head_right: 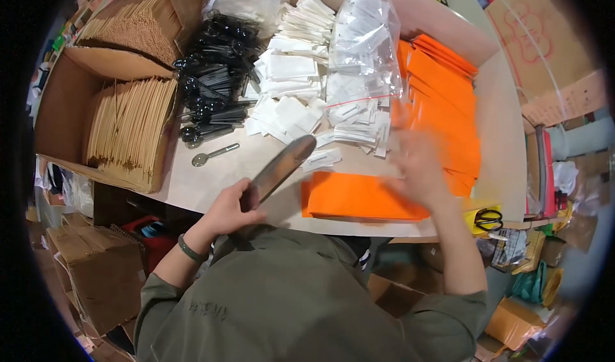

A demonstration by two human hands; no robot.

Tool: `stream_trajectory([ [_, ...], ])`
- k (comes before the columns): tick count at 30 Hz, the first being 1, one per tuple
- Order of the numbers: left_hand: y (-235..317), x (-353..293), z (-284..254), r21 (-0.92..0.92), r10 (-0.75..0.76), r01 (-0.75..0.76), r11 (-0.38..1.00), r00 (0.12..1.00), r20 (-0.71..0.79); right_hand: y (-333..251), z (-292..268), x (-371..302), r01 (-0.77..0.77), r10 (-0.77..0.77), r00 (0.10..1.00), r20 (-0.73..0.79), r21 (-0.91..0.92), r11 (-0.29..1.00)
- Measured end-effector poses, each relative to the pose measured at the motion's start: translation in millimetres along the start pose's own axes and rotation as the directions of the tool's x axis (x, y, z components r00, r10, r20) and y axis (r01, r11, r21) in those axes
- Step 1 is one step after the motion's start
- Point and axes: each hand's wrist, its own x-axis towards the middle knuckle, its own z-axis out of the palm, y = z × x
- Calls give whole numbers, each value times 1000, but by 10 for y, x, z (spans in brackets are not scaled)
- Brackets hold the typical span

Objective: Packaging wooden sticks into orange paper sleeves using a metal guide tray.

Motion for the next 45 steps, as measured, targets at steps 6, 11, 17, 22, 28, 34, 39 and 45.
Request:
stream_trajectory([
  [6, 316, 136, 646, -66, 660, -657, 751, 743, 110, -812, 741, 219, -198, -56, 921, 385, 588, 784],
  [11, 106, 69, 268, -69, 128, -121, 990, 985, 118, -1305, 329, 306, -75, 54, 976, 210, 93, 993],
  [17, -317, -30, 161, 381, 283, -142, 914, 896, -342, -1356, 640, 400, -388, 335, 903, 267, 178, 904],
  [22, -296, -219, -52, 435, 260, -164, 885, 951, -170, -1265, 701, 441, -517, 417, 848, 326, 340, 785],
  [28, -116, 47, -133, 480, 310, -329, 813, 943, 121, -1573, 751, 744, -358, 181, 895, 408, 415, 836],
  [34, -286, 51, -161, 504, 547, -450, 738, 835, -56, -460, 871, 892, -262, 167, 942, 291, 326, 908],
  [39, -650, -134, -396, 526, 445, -177, 832, 779, -442, -493, 708, 868, -317, 218, 909, 356, 250, 915],
  [45, -796, -95, -606, 560, 462, -104, 822, 697, -549, -607, 685, 1025, -164, 103, 936, 337, 159, 974],
])
